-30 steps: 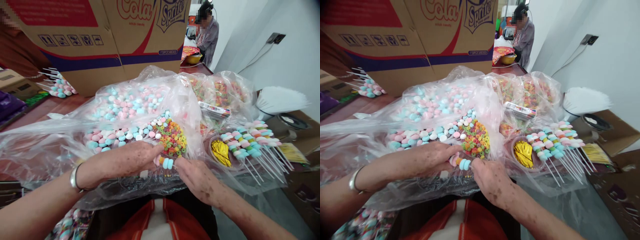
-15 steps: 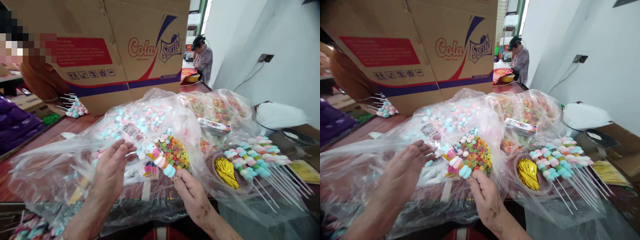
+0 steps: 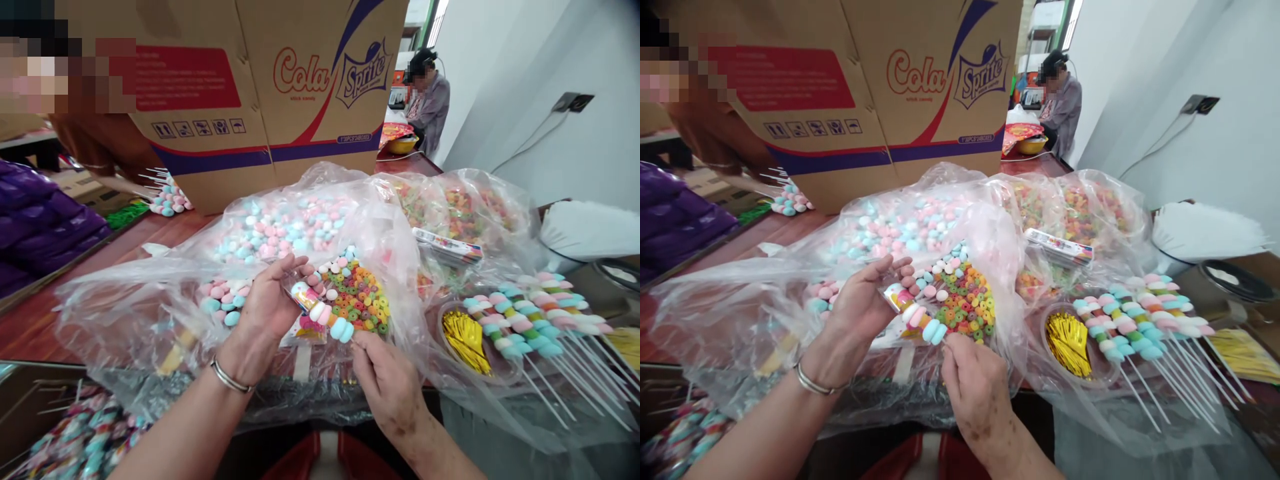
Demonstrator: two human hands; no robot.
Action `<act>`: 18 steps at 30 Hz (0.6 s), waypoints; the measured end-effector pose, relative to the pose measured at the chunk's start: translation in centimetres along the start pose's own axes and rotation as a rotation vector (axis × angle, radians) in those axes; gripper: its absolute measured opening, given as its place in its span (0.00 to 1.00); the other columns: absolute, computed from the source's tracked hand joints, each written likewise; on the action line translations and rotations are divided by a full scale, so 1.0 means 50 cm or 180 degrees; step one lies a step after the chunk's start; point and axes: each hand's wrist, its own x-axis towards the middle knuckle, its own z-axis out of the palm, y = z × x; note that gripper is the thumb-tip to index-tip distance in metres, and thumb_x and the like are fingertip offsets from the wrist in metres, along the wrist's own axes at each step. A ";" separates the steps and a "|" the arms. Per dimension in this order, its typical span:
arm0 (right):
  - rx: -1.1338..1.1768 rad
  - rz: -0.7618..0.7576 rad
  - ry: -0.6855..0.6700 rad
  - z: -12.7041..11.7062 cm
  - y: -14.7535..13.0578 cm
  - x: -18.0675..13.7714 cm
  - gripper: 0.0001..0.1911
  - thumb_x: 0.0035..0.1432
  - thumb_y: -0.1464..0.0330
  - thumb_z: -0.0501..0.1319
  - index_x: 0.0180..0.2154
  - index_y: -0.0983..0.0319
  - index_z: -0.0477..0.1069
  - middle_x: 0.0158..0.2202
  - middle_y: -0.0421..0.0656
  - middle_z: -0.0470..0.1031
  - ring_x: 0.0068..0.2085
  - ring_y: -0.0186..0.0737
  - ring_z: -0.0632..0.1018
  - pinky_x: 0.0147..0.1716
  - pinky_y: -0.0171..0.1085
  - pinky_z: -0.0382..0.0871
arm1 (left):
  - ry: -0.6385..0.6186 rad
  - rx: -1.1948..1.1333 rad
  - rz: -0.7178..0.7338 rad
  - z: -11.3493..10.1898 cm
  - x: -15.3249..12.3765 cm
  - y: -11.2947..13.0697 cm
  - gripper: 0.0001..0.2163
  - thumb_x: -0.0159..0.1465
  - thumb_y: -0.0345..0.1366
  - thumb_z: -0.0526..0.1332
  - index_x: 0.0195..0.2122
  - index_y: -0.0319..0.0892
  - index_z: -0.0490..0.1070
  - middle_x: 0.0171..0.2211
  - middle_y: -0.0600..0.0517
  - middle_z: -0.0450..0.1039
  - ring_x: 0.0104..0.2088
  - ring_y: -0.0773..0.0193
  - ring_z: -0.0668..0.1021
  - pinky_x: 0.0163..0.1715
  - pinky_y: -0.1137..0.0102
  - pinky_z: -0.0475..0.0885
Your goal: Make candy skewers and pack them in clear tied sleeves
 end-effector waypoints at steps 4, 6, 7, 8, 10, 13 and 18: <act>-0.0499 -0.0287 0.0252 0.014 -0.010 0.004 0.10 0.63 0.76 0.53 0.39 0.67 0.73 0.22 0.41 0.73 0.23 0.35 0.73 0.27 0.33 0.61 | -0.0098 -0.0141 0.0238 0.002 -0.007 -0.026 0.05 0.62 0.27 0.58 0.28 0.36 0.69 0.20 0.55 0.63 0.17 0.71 0.66 0.18 0.74 0.68; -0.0470 -0.0219 0.0247 0.017 -0.014 0.005 0.10 0.63 0.76 0.52 0.38 0.66 0.73 0.21 0.41 0.72 0.22 0.34 0.72 0.26 0.34 0.60 | -0.0198 -0.0136 0.0378 0.004 -0.012 -0.034 0.04 0.61 0.27 0.60 0.28 0.36 0.69 0.21 0.56 0.62 0.18 0.72 0.65 0.18 0.75 0.66; -0.0318 -0.0069 0.0175 0.016 -0.015 0.005 0.11 0.63 0.75 0.51 0.37 0.66 0.72 0.20 0.40 0.70 0.22 0.33 0.70 0.25 0.34 0.59 | -0.0263 -0.0128 0.0404 0.004 -0.013 -0.037 0.04 0.62 0.28 0.60 0.29 0.36 0.69 0.21 0.56 0.62 0.18 0.72 0.65 0.19 0.75 0.66; -0.0054 0.0184 0.0031 0.016 -0.016 0.006 0.11 0.64 0.73 0.51 0.34 0.64 0.71 0.20 0.39 0.68 0.21 0.33 0.69 0.24 0.33 0.58 | -0.0332 -0.0127 0.0387 0.002 -0.013 -0.040 0.04 0.62 0.29 0.61 0.29 0.36 0.69 0.21 0.56 0.62 0.18 0.72 0.65 0.19 0.76 0.66; 0.0819 0.0927 -0.0389 0.015 -0.019 0.006 0.13 0.66 0.69 0.49 0.32 0.63 0.68 0.19 0.36 0.64 0.20 0.31 0.65 0.22 0.32 0.56 | -0.0453 -0.0136 0.0280 -0.003 -0.013 -0.049 0.04 0.62 0.30 0.62 0.30 0.35 0.70 0.21 0.57 0.61 0.19 0.73 0.64 0.19 0.76 0.65; 0.2450 0.2173 -0.0876 0.020 -0.030 0.006 0.14 0.66 0.62 0.49 0.31 0.61 0.65 0.17 0.32 0.57 0.19 0.29 0.59 0.19 0.30 0.52 | -0.0488 -0.0178 0.0200 -0.011 -0.014 -0.073 0.06 0.63 0.33 0.62 0.33 0.35 0.71 0.21 0.57 0.60 0.20 0.72 0.65 0.22 0.76 0.66; 0.3644 0.3063 -0.0783 0.032 -0.046 0.004 0.12 0.63 0.61 0.52 0.31 0.61 0.65 0.16 0.30 0.53 0.18 0.27 0.53 0.16 0.29 0.44 | -0.0385 -0.0070 0.0336 -0.018 -0.023 -0.088 0.07 0.63 0.35 0.63 0.36 0.35 0.73 0.23 0.54 0.66 0.24 0.69 0.72 0.29 0.73 0.72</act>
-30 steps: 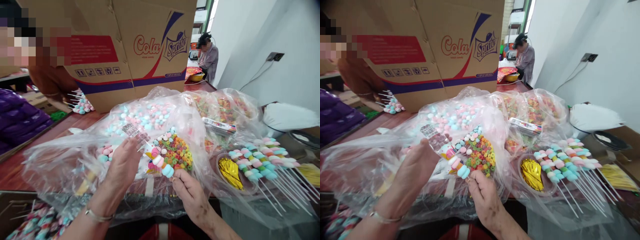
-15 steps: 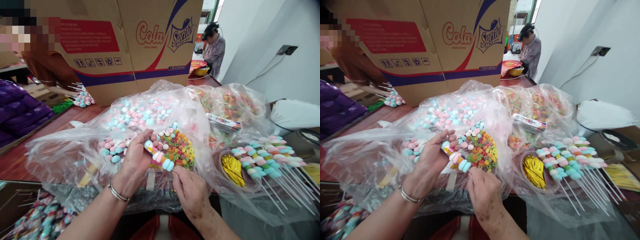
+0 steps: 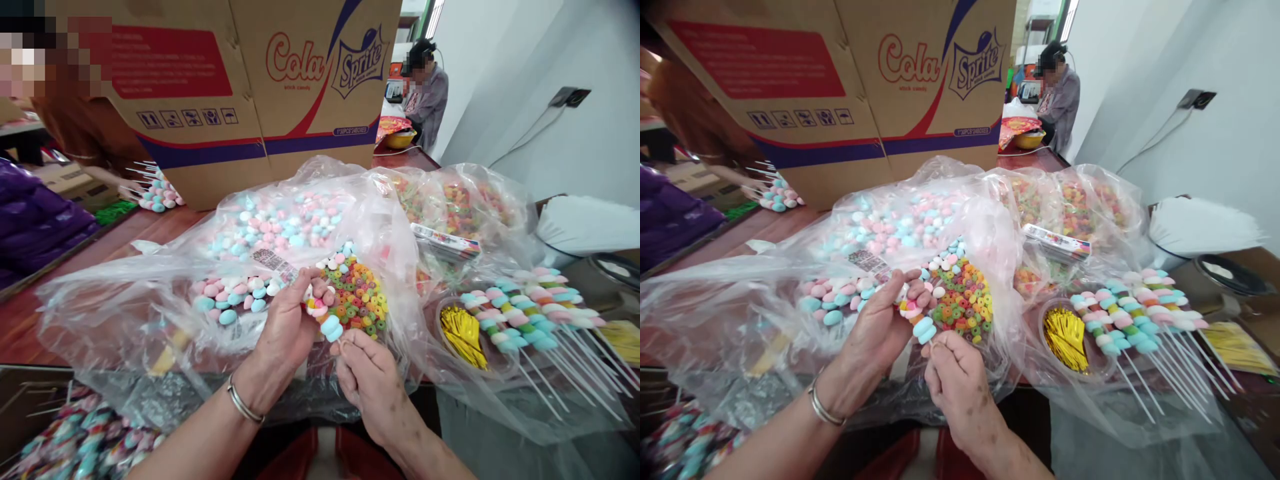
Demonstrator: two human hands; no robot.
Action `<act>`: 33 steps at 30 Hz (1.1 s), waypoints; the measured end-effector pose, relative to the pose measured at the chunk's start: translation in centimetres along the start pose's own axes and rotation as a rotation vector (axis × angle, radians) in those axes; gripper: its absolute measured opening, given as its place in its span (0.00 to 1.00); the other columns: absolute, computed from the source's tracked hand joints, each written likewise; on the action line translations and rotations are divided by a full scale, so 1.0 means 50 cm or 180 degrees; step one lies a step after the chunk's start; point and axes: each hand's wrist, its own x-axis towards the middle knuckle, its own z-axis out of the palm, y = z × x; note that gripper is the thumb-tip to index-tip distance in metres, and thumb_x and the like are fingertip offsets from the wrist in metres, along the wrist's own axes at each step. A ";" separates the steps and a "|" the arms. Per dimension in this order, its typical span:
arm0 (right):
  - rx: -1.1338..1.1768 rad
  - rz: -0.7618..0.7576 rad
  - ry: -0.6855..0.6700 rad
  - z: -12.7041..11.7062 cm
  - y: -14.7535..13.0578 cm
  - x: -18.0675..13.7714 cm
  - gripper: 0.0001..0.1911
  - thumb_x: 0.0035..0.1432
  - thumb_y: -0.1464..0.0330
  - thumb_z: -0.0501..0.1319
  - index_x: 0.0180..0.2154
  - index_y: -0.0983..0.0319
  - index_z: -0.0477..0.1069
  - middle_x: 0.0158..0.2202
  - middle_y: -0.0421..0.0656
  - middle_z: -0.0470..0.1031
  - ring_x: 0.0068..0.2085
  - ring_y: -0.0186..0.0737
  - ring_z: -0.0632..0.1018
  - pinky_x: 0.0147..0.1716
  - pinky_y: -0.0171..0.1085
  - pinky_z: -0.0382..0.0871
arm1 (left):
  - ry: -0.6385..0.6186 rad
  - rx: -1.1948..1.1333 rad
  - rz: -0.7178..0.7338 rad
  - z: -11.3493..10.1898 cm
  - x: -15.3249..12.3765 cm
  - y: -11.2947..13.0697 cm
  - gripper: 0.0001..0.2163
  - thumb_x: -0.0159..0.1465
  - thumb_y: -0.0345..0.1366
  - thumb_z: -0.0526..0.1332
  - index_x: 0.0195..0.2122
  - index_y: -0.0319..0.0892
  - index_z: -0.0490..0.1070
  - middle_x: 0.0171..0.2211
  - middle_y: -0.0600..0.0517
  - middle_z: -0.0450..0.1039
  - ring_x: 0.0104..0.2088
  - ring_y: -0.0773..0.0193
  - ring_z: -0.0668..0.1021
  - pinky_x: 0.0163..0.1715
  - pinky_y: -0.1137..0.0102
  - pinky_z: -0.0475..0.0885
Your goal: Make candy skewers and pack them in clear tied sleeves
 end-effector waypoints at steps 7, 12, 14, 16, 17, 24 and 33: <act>-0.1294 -0.0693 -0.0082 -0.020 -0.003 -0.010 0.13 0.64 0.63 0.53 0.27 0.61 0.62 0.19 0.33 0.59 0.22 0.28 0.60 0.22 0.29 0.55 | 0.0441 0.0427 0.0519 0.009 0.017 0.073 0.11 0.57 0.38 0.68 0.35 0.36 0.73 0.31 0.47 0.77 0.32 0.57 0.81 0.35 0.64 0.78; -0.2131 -0.1192 0.0122 -0.020 -0.001 -0.016 0.11 0.65 0.66 0.52 0.30 0.61 0.65 0.21 0.34 0.61 0.23 0.29 0.64 0.23 0.29 0.57 | 0.0352 0.0544 0.0297 0.012 0.024 0.066 0.04 0.57 0.30 0.67 0.31 0.35 0.73 0.20 0.55 0.70 0.17 0.70 0.72 0.17 0.76 0.69; -0.2576 -0.1689 0.0346 -0.023 0.003 -0.017 0.11 0.65 0.68 0.50 0.32 0.61 0.67 0.21 0.34 0.63 0.23 0.30 0.66 0.24 0.29 0.58 | 0.0444 0.0479 0.0231 0.007 0.028 0.060 0.03 0.58 0.29 0.65 0.29 0.35 0.72 0.18 0.55 0.68 0.17 0.70 0.70 0.16 0.76 0.68; -0.3045 -0.2285 0.0583 -0.027 0.007 -0.017 0.11 0.65 0.71 0.48 0.35 0.62 0.68 0.21 0.36 0.66 0.22 0.31 0.68 0.25 0.31 0.60 | 0.0496 0.0472 0.0159 0.001 0.032 0.057 0.04 0.59 0.29 0.64 0.28 0.35 0.71 0.18 0.55 0.66 0.16 0.70 0.69 0.15 0.75 0.68; -0.3244 -0.2546 0.0674 -0.028 0.008 -0.016 0.12 0.65 0.72 0.48 0.36 0.63 0.69 0.21 0.37 0.67 0.22 0.32 0.69 0.25 0.31 0.60 | 0.0489 0.0473 0.0122 -0.001 0.033 0.057 0.04 0.59 0.29 0.64 0.28 0.35 0.71 0.18 0.55 0.66 0.16 0.69 0.69 0.15 0.75 0.68; -0.2863 -0.1898 0.0505 -0.015 0.007 -0.015 0.13 0.66 0.69 0.46 0.31 0.61 0.64 0.18 0.35 0.63 0.19 0.31 0.66 0.21 0.31 0.57 | 0.0202 0.0343 0.0146 -0.002 0.024 0.045 0.09 0.56 0.35 0.69 0.27 0.37 0.71 0.17 0.56 0.66 0.16 0.69 0.70 0.17 0.74 0.70; -0.1284 -0.0721 0.0163 0.016 0.020 -0.003 0.13 0.65 0.62 0.50 0.31 0.61 0.64 0.16 0.32 0.60 0.17 0.29 0.60 0.17 0.28 0.54 | 0.0081 0.0334 0.0290 0.015 -0.009 -0.010 0.11 0.55 0.34 0.70 0.34 0.39 0.70 0.20 0.60 0.64 0.16 0.74 0.64 0.15 0.76 0.65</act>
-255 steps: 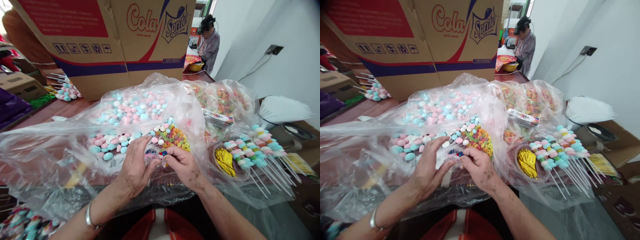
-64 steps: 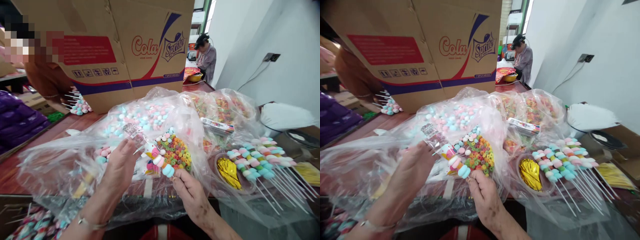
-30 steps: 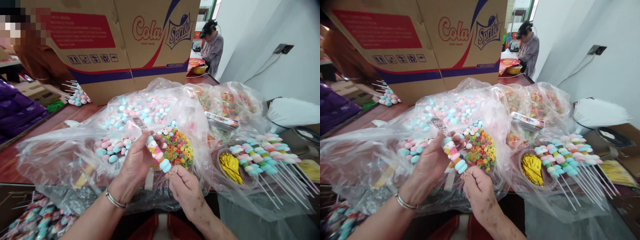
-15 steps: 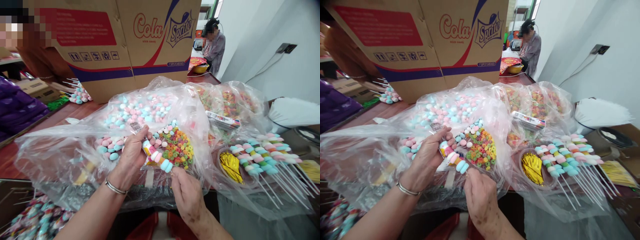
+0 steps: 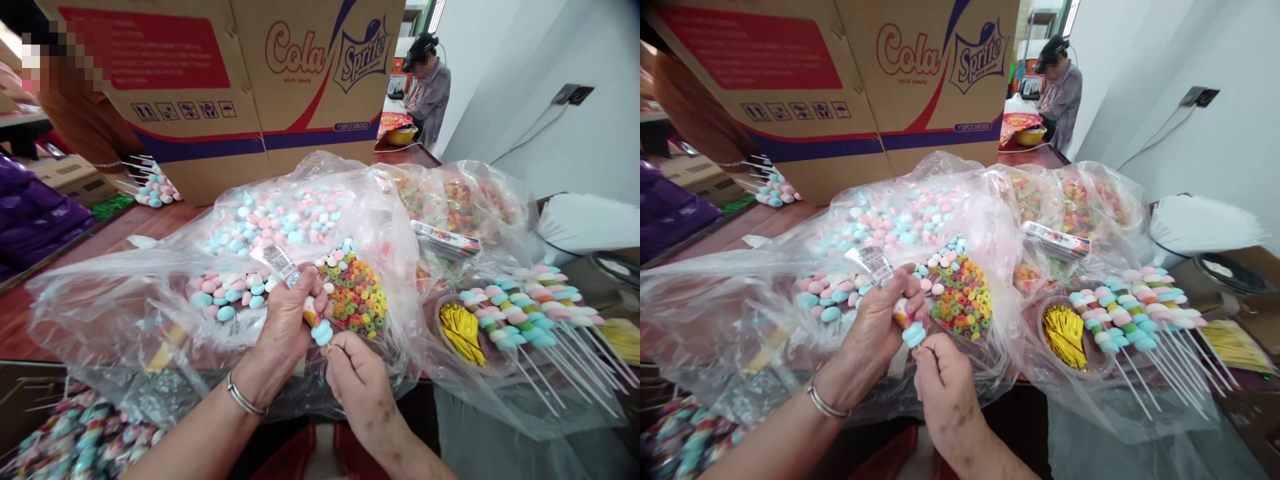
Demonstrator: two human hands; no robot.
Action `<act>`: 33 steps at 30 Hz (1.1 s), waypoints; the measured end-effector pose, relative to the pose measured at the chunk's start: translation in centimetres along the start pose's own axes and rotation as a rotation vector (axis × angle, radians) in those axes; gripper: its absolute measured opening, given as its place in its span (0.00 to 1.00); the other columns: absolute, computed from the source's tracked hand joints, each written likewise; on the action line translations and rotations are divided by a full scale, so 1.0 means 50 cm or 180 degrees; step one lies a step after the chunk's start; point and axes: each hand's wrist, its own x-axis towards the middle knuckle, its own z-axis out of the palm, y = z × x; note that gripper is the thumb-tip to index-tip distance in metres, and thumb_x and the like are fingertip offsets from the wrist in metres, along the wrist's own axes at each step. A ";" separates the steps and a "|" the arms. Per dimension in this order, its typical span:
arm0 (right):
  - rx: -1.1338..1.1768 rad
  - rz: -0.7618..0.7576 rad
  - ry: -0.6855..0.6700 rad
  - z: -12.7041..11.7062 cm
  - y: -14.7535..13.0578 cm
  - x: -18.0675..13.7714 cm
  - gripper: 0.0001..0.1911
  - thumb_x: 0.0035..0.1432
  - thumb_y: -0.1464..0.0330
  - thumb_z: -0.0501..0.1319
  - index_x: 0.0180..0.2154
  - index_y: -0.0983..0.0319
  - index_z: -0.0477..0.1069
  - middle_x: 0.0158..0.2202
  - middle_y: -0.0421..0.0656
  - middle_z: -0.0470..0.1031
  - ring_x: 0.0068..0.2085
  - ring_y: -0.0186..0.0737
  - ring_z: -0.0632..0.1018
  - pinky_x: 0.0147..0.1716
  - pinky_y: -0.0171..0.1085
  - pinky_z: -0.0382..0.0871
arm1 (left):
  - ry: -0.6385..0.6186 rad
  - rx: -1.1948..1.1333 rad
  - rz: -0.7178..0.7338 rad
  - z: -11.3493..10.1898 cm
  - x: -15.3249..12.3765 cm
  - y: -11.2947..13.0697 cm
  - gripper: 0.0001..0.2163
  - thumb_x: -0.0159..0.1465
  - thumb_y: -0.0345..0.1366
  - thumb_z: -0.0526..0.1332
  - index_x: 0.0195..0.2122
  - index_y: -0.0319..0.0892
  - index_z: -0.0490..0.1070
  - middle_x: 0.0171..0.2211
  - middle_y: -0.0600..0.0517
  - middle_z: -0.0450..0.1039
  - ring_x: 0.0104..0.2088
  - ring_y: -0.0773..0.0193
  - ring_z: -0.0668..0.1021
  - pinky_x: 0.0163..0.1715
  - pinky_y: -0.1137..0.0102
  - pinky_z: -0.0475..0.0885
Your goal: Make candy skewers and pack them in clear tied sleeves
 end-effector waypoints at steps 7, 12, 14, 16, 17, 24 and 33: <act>-0.2058 -0.1872 0.0842 -0.030 -0.013 0.026 0.13 0.64 0.72 0.49 0.35 0.64 0.71 0.21 0.40 0.71 0.22 0.32 0.72 0.24 0.31 0.61 | -0.0068 0.0366 -0.0116 -0.006 -0.015 -0.003 0.14 0.53 0.35 0.72 0.38 0.38 0.71 0.24 0.52 0.75 0.25 0.65 0.77 0.27 0.72 0.73; -0.1634 -0.1494 0.0494 -0.044 -0.018 0.023 0.10 0.63 0.71 0.52 0.31 0.62 0.70 0.21 0.36 0.67 0.21 0.30 0.68 0.23 0.28 0.60 | 0.0126 0.0073 0.0244 -0.021 0.033 0.062 0.12 0.51 0.35 0.73 0.32 0.35 0.74 0.26 0.50 0.76 0.29 0.62 0.79 0.31 0.70 0.76; -0.1454 -0.1378 0.0424 -0.041 -0.015 0.021 0.09 0.62 0.70 0.53 0.30 0.62 0.68 0.22 0.36 0.66 0.23 0.30 0.67 0.23 0.28 0.60 | 0.0228 0.0016 0.0345 -0.022 0.044 0.071 0.09 0.52 0.31 0.72 0.30 0.36 0.73 0.23 0.54 0.73 0.24 0.67 0.77 0.28 0.73 0.75; -0.1334 -0.1303 0.0490 -0.039 -0.009 0.020 0.08 0.62 0.69 0.54 0.31 0.62 0.68 0.23 0.37 0.66 0.24 0.30 0.67 0.24 0.28 0.60 | 0.0338 -0.0074 0.0398 -0.020 0.048 0.070 0.08 0.53 0.28 0.71 0.29 0.36 0.73 0.23 0.56 0.72 0.22 0.69 0.75 0.26 0.74 0.74; -0.1288 -0.1253 0.0524 -0.038 -0.006 0.019 0.08 0.62 0.69 0.54 0.31 0.62 0.68 0.24 0.37 0.66 0.24 0.30 0.67 0.25 0.28 0.61 | 0.0377 -0.0157 0.0408 -0.019 0.047 0.068 0.08 0.53 0.29 0.71 0.29 0.36 0.72 0.23 0.56 0.72 0.22 0.70 0.75 0.26 0.73 0.75; -0.0292 -0.0475 0.0103 -0.035 -0.005 0.020 0.14 0.65 0.62 0.53 0.28 0.61 0.65 0.20 0.33 0.60 0.22 0.29 0.63 0.24 0.29 0.58 | -0.0742 -0.0627 -0.0180 -0.014 0.031 0.056 0.16 0.51 0.37 0.75 0.36 0.36 0.74 0.20 0.60 0.65 0.18 0.74 0.68 0.18 0.77 0.68; 0.0755 0.0028 0.0180 -0.007 -0.011 0.036 0.15 0.63 0.59 0.54 0.30 0.62 0.66 0.16 0.31 0.56 0.18 0.28 0.58 0.17 0.28 0.52 | -0.0385 -0.0611 -0.0192 -0.012 0.027 -0.003 0.09 0.56 0.34 0.71 0.33 0.38 0.73 0.19 0.60 0.61 0.18 0.74 0.67 0.20 0.77 0.68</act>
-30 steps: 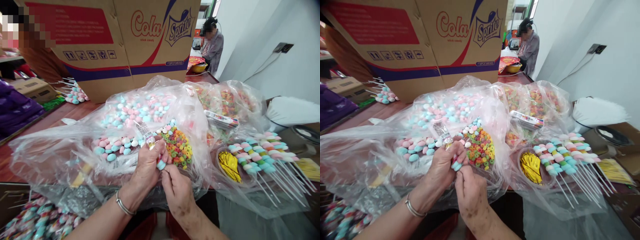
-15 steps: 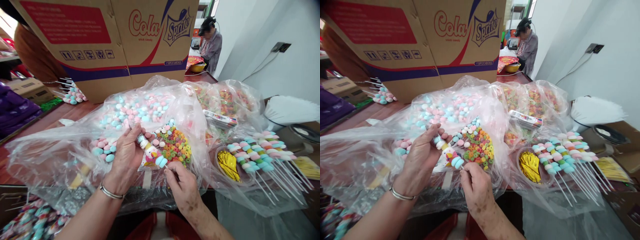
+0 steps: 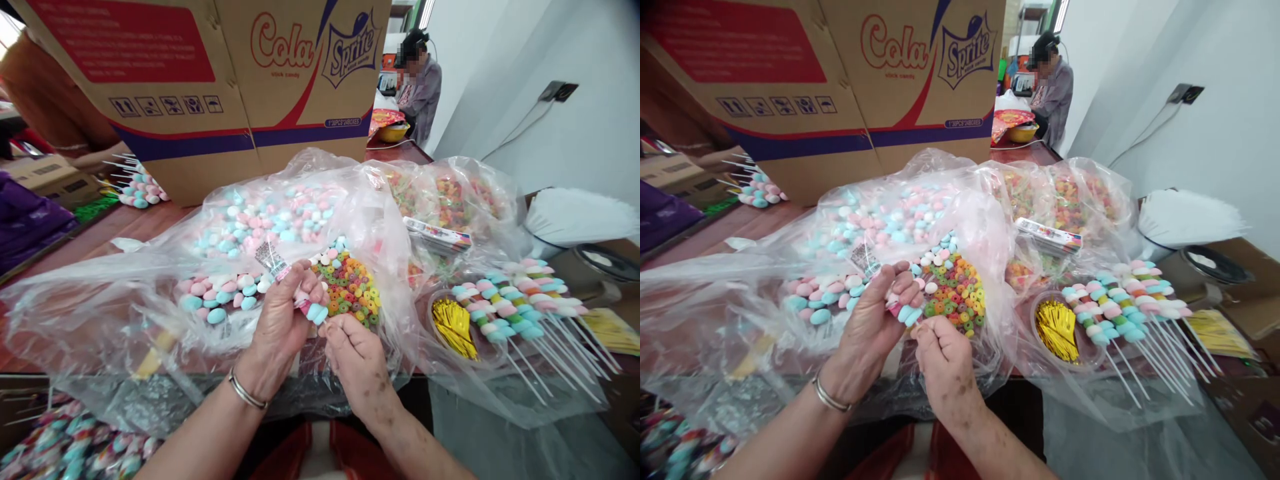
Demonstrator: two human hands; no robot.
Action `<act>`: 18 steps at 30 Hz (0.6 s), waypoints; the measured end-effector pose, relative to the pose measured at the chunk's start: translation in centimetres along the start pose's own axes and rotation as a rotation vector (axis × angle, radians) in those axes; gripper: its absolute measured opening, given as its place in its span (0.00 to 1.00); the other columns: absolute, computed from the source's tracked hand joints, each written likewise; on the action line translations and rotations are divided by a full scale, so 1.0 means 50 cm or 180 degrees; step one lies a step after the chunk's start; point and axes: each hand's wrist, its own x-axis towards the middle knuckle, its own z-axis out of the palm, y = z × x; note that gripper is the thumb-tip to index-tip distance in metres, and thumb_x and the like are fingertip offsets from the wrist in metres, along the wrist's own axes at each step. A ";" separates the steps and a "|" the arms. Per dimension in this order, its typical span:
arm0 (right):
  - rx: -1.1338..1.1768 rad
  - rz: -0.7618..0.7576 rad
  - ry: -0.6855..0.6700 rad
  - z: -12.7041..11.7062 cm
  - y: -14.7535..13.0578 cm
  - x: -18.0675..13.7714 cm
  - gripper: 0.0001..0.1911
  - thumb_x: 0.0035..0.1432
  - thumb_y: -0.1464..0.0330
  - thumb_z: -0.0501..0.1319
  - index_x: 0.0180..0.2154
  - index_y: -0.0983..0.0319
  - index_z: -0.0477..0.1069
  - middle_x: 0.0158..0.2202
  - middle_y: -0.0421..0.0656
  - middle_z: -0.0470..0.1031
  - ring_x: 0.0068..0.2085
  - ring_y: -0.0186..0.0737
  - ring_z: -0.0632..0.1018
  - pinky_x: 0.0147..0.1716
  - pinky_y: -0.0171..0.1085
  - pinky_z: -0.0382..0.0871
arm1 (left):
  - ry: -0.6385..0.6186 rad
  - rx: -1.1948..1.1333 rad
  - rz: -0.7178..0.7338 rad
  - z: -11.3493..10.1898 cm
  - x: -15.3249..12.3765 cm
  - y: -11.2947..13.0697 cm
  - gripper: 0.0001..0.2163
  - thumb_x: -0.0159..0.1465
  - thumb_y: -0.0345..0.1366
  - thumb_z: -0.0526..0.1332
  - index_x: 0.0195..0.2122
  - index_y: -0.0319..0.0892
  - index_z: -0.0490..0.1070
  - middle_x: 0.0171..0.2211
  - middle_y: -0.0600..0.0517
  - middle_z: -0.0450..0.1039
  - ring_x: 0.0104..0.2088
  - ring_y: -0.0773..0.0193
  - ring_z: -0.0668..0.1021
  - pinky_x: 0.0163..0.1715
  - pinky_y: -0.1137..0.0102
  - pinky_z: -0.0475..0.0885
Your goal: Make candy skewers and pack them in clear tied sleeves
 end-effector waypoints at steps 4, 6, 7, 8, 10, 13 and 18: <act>-0.1107 -0.0684 0.0208 -0.017 0.002 -0.005 0.13 0.63 0.63 0.54 0.29 0.62 0.68 0.19 0.34 0.61 0.21 0.28 0.63 0.21 0.29 0.57 | 0.0433 0.0073 0.0205 -0.002 0.017 0.027 0.06 0.59 0.31 0.67 0.29 0.37 0.70 0.20 0.58 0.64 0.19 0.72 0.69 0.20 0.75 0.70; -0.1726 -0.1111 0.0324 -0.023 0.000 -0.008 0.12 0.63 0.66 0.54 0.29 0.62 0.70 0.19 0.34 0.64 0.21 0.29 0.65 0.22 0.29 0.59 | 0.0538 0.0020 0.0267 -0.002 0.024 0.041 0.07 0.59 0.28 0.66 0.27 0.37 0.69 0.19 0.59 0.64 0.18 0.73 0.69 0.19 0.76 0.69; -0.1974 -0.1308 0.0374 -0.025 -0.001 -0.009 0.12 0.63 0.67 0.54 0.30 0.62 0.71 0.19 0.35 0.65 0.20 0.29 0.66 0.22 0.29 0.59 | 0.0566 -0.0001 0.0311 -0.001 0.025 0.046 0.06 0.59 0.27 0.65 0.27 0.37 0.69 0.19 0.59 0.64 0.18 0.73 0.69 0.19 0.76 0.69; -0.2187 -0.1482 0.0418 -0.026 -0.002 -0.010 0.12 0.64 0.68 0.53 0.30 0.62 0.71 0.19 0.35 0.66 0.20 0.29 0.66 0.22 0.29 0.59 | 0.0583 -0.0010 0.0350 0.000 0.025 0.048 0.06 0.59 0.27 0.65 0.27 0.37 0.69 0.19 0.59 0.65 0.18 0.73 0.69 0.19 0.77 0.69; -0.2529 -0.1812 0.0532 -0.024 -0.001 -0.010 0.12 0.64 0.70 0.52 0.31 0.62 0.72 0.19 0.36 0.70 0.20 0.30 0.69 0.23 0.29 0.60 | 0.0619 -0.0006 0.0395 0.002 0.022 0.047 0.06 0.59 0.27 0.65 0.27 0.37 0.69 0.20 0.58 0.65 0.18 0.73 0.70 0.19 0.77 0.69; -0.2941 -0.2266 0.0751 -0.019 0.006 -0.007 0.12 0.65 0.72 0.52 0.33 0.64 0.73 0.23 0.40 0.75 0.23 0.33 0.74 0.27 0.32 0.63 | 0.0668 0.0021 0.0409 0.004 0.016 0.037 0.07 0.58 0.29 0.67 0.27 0.37 0.69 0.19 0.58 0.65 0.18 0.72 0.70 0.20 0.76 0.70; -0.3191 -0.2419 0.0867 -0.008 0.014 0.001 0.13 0.65 0.72 0.52 0.32 0.64 0.74 0.22 0.42 0.74 0.23 0.35 0.74 0.27 0.34 0.61 | 0.0623 0.0089 0.0370 0.008 0.004 0.010 0.10 0.54 0.31 0.71 0.25 0.37 0.69 0.19 0.58 0.64 0.18 0.73 0.68 0.19 0.76 0.69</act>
